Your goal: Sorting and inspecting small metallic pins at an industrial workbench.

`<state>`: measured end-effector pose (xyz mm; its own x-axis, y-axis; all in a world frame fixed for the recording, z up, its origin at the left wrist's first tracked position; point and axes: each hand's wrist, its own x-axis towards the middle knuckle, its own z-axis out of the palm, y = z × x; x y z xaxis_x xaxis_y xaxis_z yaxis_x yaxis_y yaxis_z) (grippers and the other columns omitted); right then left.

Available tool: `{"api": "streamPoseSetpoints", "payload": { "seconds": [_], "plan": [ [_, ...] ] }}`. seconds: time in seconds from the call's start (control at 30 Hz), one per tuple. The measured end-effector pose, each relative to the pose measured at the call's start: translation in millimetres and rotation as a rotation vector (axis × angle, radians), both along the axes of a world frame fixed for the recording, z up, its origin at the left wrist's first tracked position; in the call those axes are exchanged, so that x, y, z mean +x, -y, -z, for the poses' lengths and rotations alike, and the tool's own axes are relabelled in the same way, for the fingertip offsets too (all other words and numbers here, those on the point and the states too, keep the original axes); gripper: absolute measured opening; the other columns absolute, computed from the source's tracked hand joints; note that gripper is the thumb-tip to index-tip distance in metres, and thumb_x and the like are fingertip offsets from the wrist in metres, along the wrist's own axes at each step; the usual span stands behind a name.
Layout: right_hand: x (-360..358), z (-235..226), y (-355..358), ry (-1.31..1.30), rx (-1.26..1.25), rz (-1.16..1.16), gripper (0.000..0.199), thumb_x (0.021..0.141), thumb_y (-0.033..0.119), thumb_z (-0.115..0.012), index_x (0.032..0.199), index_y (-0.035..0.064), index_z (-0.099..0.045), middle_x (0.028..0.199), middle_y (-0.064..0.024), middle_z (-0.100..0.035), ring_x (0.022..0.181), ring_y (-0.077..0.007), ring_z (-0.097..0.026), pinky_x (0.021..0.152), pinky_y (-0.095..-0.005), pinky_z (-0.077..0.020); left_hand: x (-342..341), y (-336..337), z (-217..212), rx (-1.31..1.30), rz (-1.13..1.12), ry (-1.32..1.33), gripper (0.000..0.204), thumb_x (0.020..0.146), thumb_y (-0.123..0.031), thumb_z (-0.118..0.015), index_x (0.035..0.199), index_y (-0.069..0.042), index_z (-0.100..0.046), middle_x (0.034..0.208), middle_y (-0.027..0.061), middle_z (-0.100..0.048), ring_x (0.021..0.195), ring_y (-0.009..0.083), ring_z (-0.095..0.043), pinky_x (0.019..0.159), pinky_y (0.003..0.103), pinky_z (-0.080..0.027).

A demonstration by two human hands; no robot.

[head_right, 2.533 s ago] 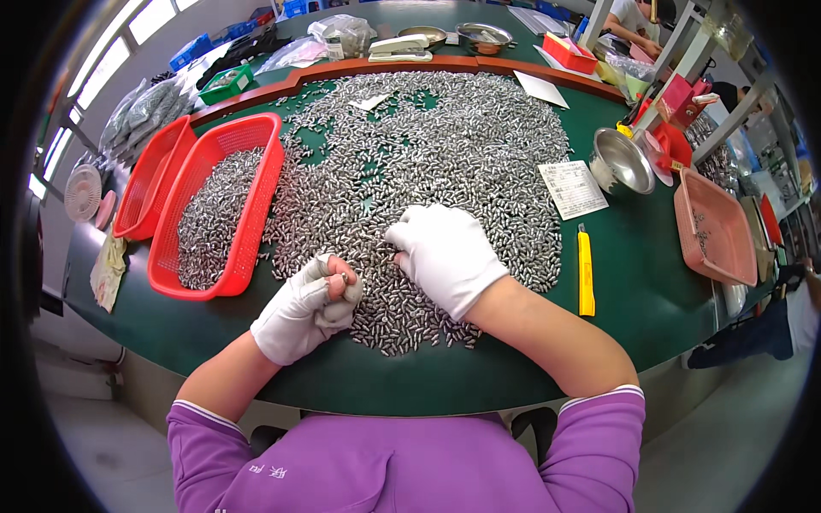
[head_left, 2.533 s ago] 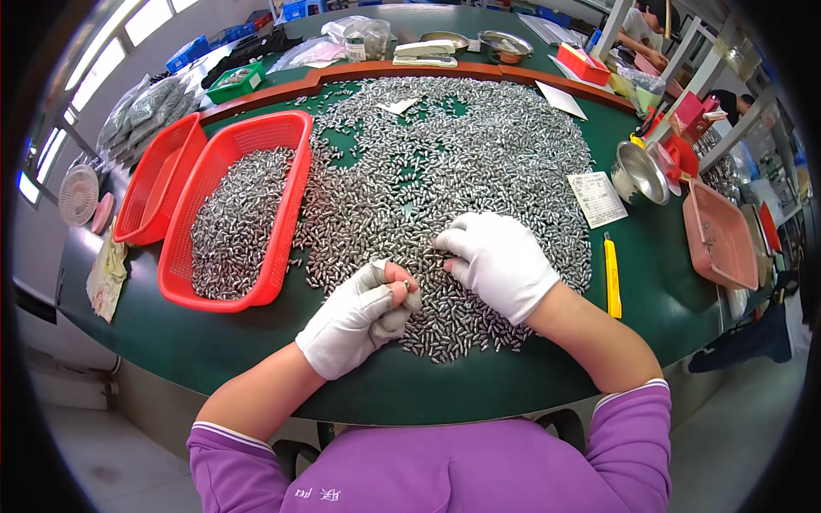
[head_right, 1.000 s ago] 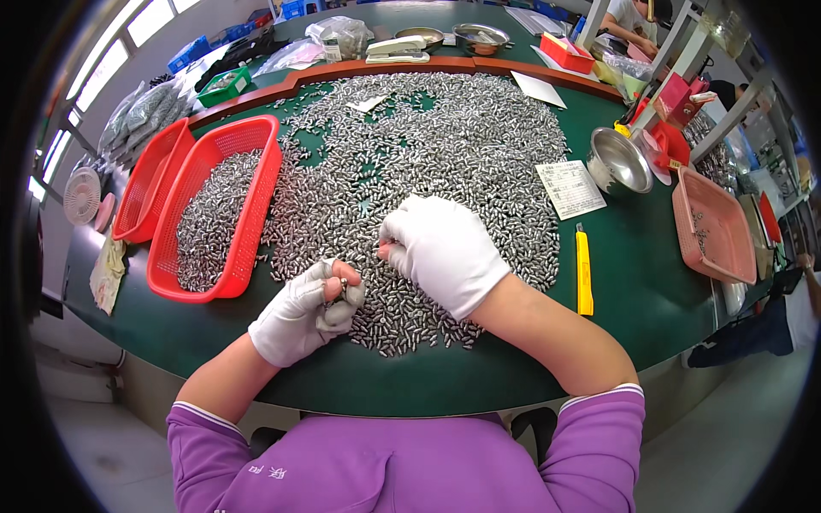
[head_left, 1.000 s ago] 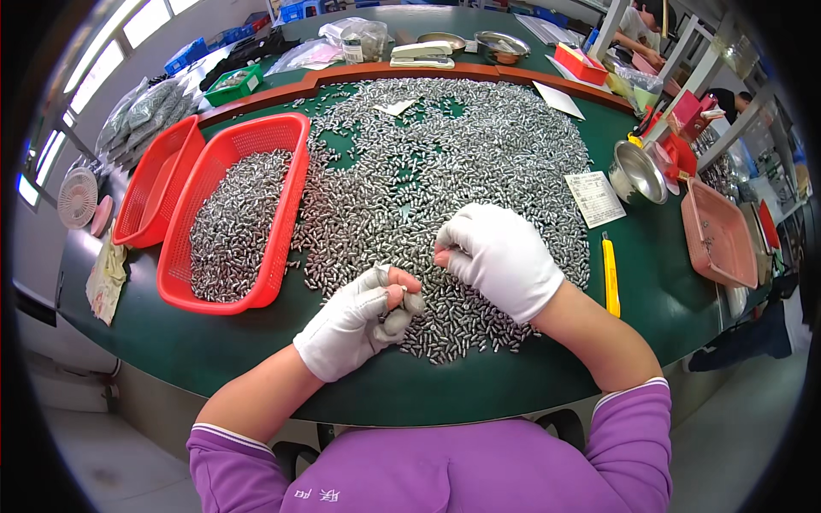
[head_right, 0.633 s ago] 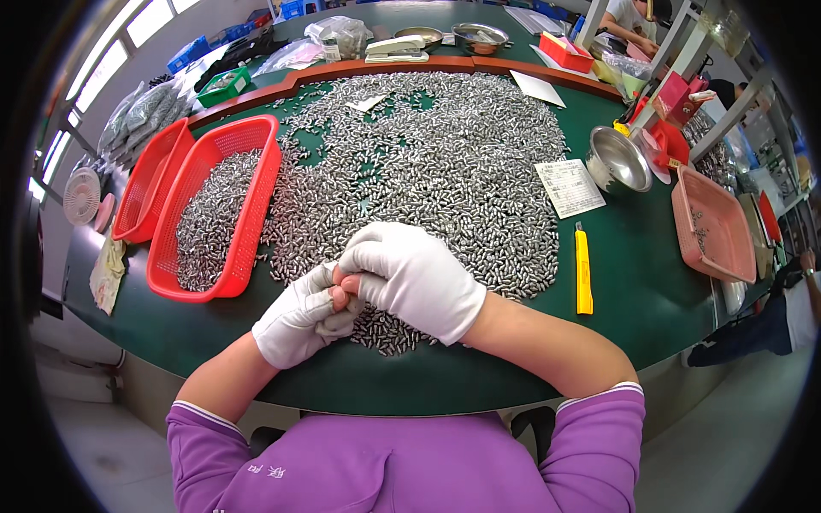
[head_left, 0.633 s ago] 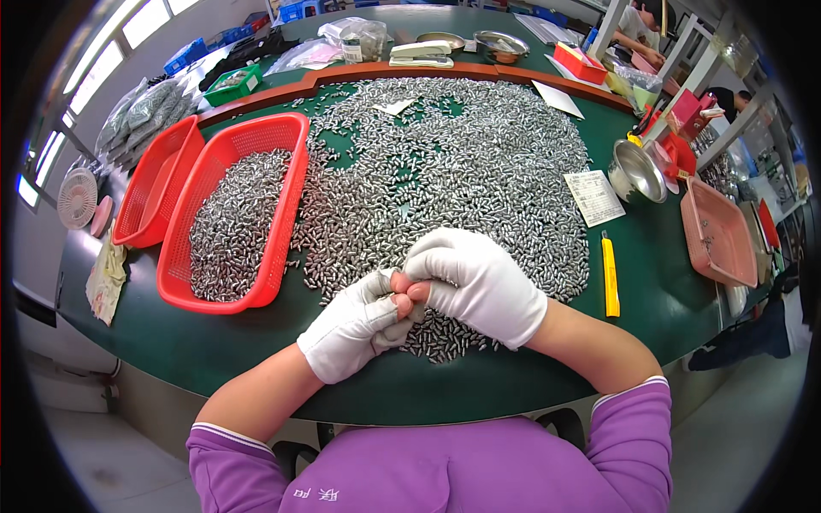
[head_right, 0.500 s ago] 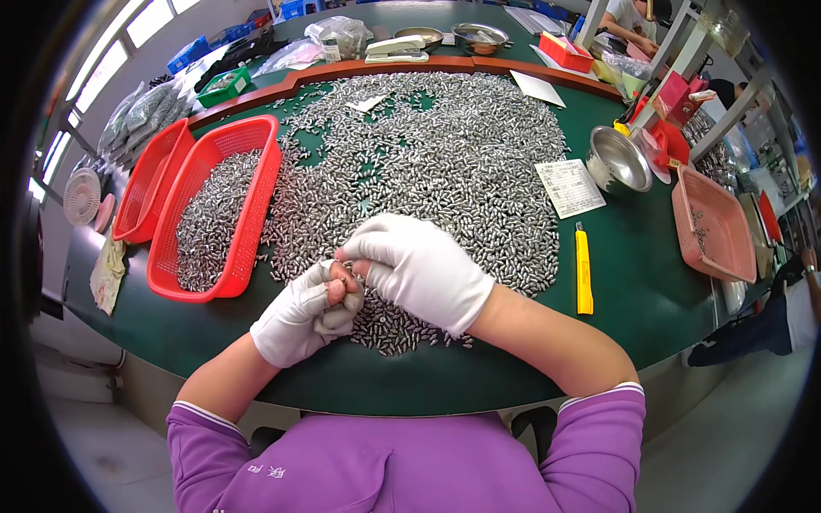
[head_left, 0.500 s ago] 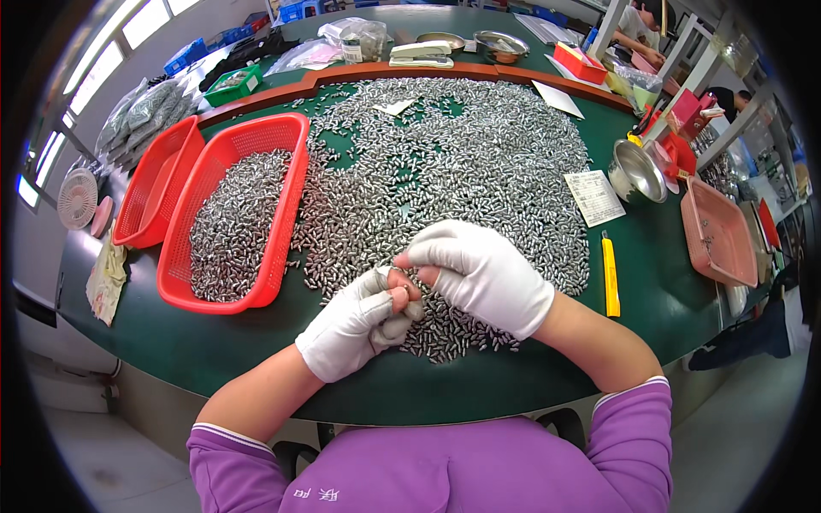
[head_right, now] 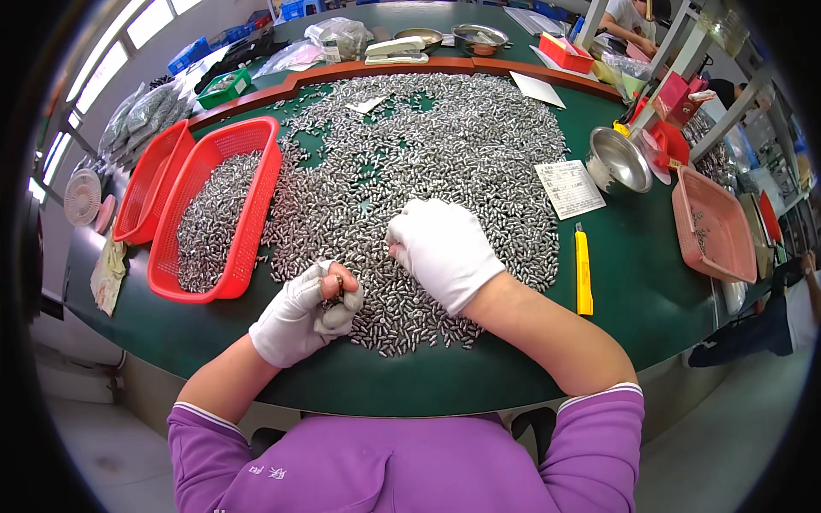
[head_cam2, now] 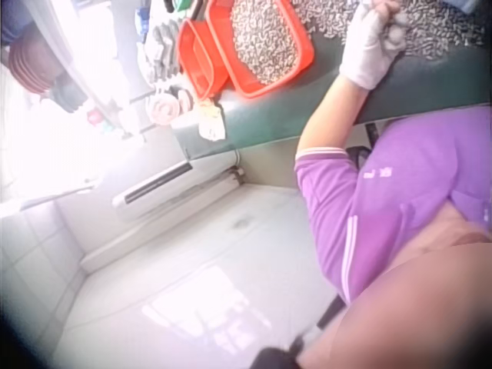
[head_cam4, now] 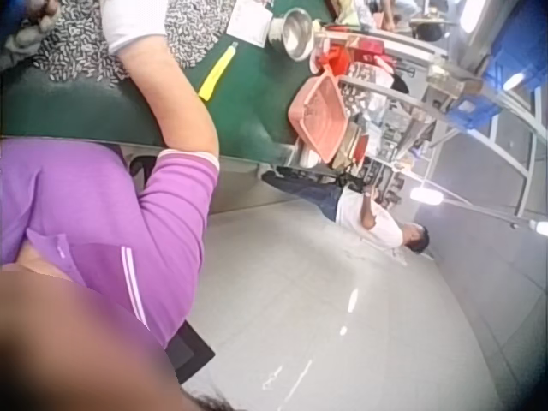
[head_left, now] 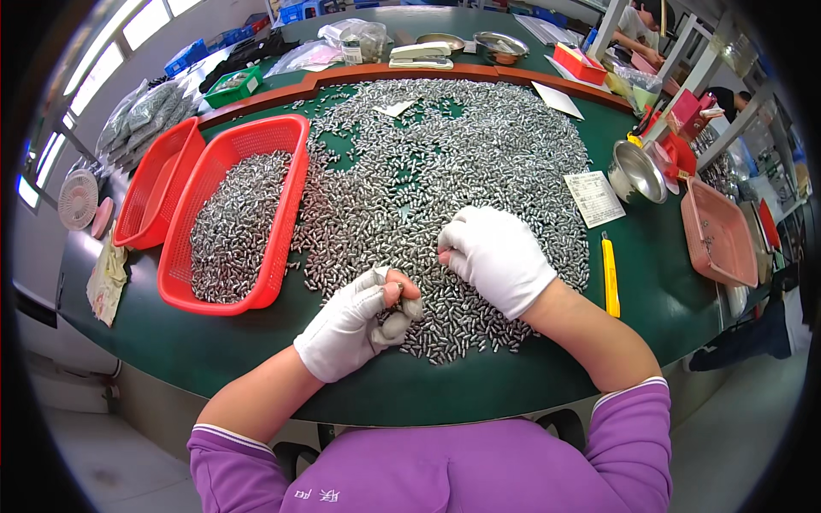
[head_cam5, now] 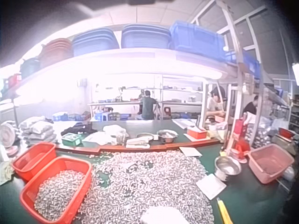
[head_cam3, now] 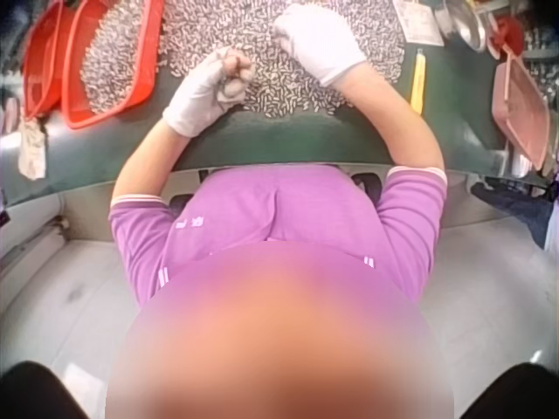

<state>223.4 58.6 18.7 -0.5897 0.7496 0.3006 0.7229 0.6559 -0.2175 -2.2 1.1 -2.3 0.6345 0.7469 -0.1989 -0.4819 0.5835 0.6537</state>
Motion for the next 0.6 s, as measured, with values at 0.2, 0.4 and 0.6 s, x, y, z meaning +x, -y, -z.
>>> {"api": "streamPoseSetpoints", "payload": {
  "seconds": [0.2,0.4,0.6],
  "plan": [
    [-11.7,-13.4,11.2,-0.543,-0.235,-0.326,0.011,0.076,0.009,-0.073,0.086,0.0066,-0.069,0.086,-0.0067,-0.064,0.082,-0.0261,-0.063,0.072,-0.0359,-0.0519,2.2,1.6,-0.5,-0.035,0.021,0.04,0.025,0.093,-0.019,-0.066,0.113,-0.012,-0.054,0.099,0.0014,-0.059,0.075,0.0056,-0.048,0.068,0.018,-0.041],
    [-17.1,-10.6,21.1,-0.652,-0.351,-0.334,0.011,0.078,0.008,-0.073,0.089,0.0062,-0.07,0.088,-0.0075,-0.065,0.084,-0.0253,-0.064,0.073,-0.0341,-0.0526,1.6,2.2,1.8,-0.045,0.017,0.039,0.03,0.09,-0.018,-0.07,0.114,-0.013,-0.053,0.097,0.0011,-0.058,0.075,0.0052,-0.047,0.066,0.019,-0.04],
    [-15.0,-4.0,17.0,-0.684,-0.484,-0.292,0.009,0.082,0.008,-0.071,0.091,0.006,-0.071,0.091,-0.0074,-0.065,0.086,-0.0231,-0.064,0.077,-0.0324,-0.0519,1.5,1.0,0.0,-0.047,0.004,0.025,0.025,0.092,-0.015,-0.067,0.112,-0.011,-0.053,0.095,0.0007,-0.058,0.07,0.0054,-0.045,0.064,0.018,-0.038]
  ]
}}
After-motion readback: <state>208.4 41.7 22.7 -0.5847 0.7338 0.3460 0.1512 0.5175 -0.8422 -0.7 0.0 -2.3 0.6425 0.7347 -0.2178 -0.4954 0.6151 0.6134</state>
